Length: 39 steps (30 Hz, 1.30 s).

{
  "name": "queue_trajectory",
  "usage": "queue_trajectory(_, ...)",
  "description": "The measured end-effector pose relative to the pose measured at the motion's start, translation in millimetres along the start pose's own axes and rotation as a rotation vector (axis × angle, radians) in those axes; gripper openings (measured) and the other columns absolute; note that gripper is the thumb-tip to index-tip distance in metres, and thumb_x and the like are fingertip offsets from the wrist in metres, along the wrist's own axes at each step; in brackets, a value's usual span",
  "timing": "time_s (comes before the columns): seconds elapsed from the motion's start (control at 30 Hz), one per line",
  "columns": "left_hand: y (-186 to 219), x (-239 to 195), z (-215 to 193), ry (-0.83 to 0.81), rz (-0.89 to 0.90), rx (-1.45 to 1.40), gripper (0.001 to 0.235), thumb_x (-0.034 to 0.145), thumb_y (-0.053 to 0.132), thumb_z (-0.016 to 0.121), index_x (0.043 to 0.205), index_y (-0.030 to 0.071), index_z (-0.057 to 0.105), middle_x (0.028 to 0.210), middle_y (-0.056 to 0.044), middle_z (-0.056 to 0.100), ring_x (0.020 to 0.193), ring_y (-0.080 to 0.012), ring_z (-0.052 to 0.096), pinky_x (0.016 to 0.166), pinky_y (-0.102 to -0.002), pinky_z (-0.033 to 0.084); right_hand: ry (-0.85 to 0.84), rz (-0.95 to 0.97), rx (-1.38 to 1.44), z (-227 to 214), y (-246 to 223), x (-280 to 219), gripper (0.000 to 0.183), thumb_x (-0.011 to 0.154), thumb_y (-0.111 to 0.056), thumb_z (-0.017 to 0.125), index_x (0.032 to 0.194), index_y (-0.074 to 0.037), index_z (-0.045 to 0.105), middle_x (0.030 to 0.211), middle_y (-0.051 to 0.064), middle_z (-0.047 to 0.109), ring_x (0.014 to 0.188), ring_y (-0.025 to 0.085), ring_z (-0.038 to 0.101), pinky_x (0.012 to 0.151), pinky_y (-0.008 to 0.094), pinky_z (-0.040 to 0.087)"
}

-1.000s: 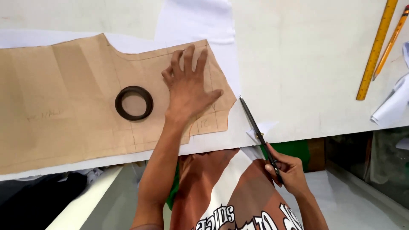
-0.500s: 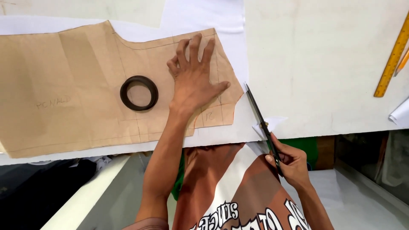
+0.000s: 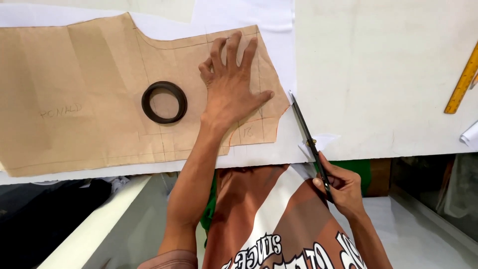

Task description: Marking fabric with a pencil and ruler using a paper pattern and then cutting it with tailor shears.

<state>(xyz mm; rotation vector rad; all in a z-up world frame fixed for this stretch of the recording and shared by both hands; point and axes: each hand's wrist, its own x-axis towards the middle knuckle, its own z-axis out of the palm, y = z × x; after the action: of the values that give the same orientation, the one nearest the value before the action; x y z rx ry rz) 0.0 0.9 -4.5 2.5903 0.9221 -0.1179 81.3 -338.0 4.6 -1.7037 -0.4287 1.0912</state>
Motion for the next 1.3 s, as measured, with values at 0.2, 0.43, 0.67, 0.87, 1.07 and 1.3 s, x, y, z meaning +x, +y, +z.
queue_trajectory(0.2, -1, -1, 2, 0.024, 0.012, -0.014, 0.100, 0.074, 0.068, 0.081, 0.151, 0.022, 0.039, 0.156, -0.006, 0.022, 0.141, -0.0345, 0.019, 0.094, -0.050, 0.032, -0.021, 0.009, 0.034, -7, 3, 2, 0.063, 0.086, -0.010, 0.072, 0.146, 0.001, 0.053, 0.061, -0.003, 0.040, 0.056, 0.009, 0.031, 0.051, 0.022, 0.029)
queue_trajectory(0.43, -2, -1, 2, 0.029, 0.009, -0.004, 0.102, 0.073, 0.070, 0.083, 0.152, 0.023, 0.038, 0.157, -0.005, 0.022, 0.141, -0.0340, 0.020, 0.096, -0.050, 0.032, -0.038, -0.034, -0.009, -11, 4, 5, 0.062, 0.087, -0.005, 0.071, 0.146, 0.000, 0.052, 0.065, -0.004, 0.039, 0.059, 0.009, 0.030, 0.054, 0.023, 0.031)
queue_trajectory(0.67, -2, 0, 4, 0.026, 0.015, -0.008, 0.100, 0.074, 0.069, 0.082, 0.152, 0.022, 0.039, 0.157, -0.005, 0.022, 0.142, -0.0348, 0.020, 0.095, -0.051, 0.034, -0.032, -0.037, -0.099, -14, 5, 2, 0.064, 0.087, -0.006, 0.072, 0.147, 0.001, 0.051, 0.068, -0.005, 0.041, 0.062, 0.008, 0.030, 0.054, 0.023, 0.029)
queue_trajectory(0.87, -1, -2, 2, 0.029, 0.013, 0.003, 0.102, 0.074, 0.070, 0.084, 0.153, 0.023, 0.037, 0.157, -0.005, 0.021, 0.141, -0.0338, 0.020, 0.093, -0.049, 0.033, -0.048, -0.028, -0.069, -12, 4, 0, 0.065, 0.087, -0.007, 0.073, 0.148, 0.000, 0.050, 0.066, -0.005, 0.049, 0.060, 0.007, 0.037, 0.054, 0.020, 0.036)
queue_trajectory(1.07, 0, -1, -2, -0.014, 0.011, -0.002, 0.101, 0.077, 0.070, 0.081, 0.155, 0.023, 0.035, 0.159, -0.006, 0.019, 0.142, -0.0340, 0.018, 0.095, -0.050, 0.032, -0.005, 0.046, -0.127, -18, 10, 0, 0.068, 0.084, -0.011, 0.077, 0.146, 0.001, 0.053, 0.070, -0.008, 0.039, 0.065, 0.009, 0.030, 0.061, 0.021, 0.032)
queue_trajectory(1.3, -1, -1, 0, 0.015, 0.006, 0.012, 0.103, 0.075, 0.071, 0.082, 0.154, 0.023, 0.037, 0.160, -0.007, 0.020, 0.141, -0.0350, 0.021, 0.093, -0.051, 0.034, -0.021, 0.001, -0.048, -22, 5, 3, 0.065, 0.083, -0.013, 0.076, 0.143, 0.001, 0.056, 0.069, -0.003, 0.051, 0.063, 0.010, 0.039, 0.053, 0.025, 0.034)
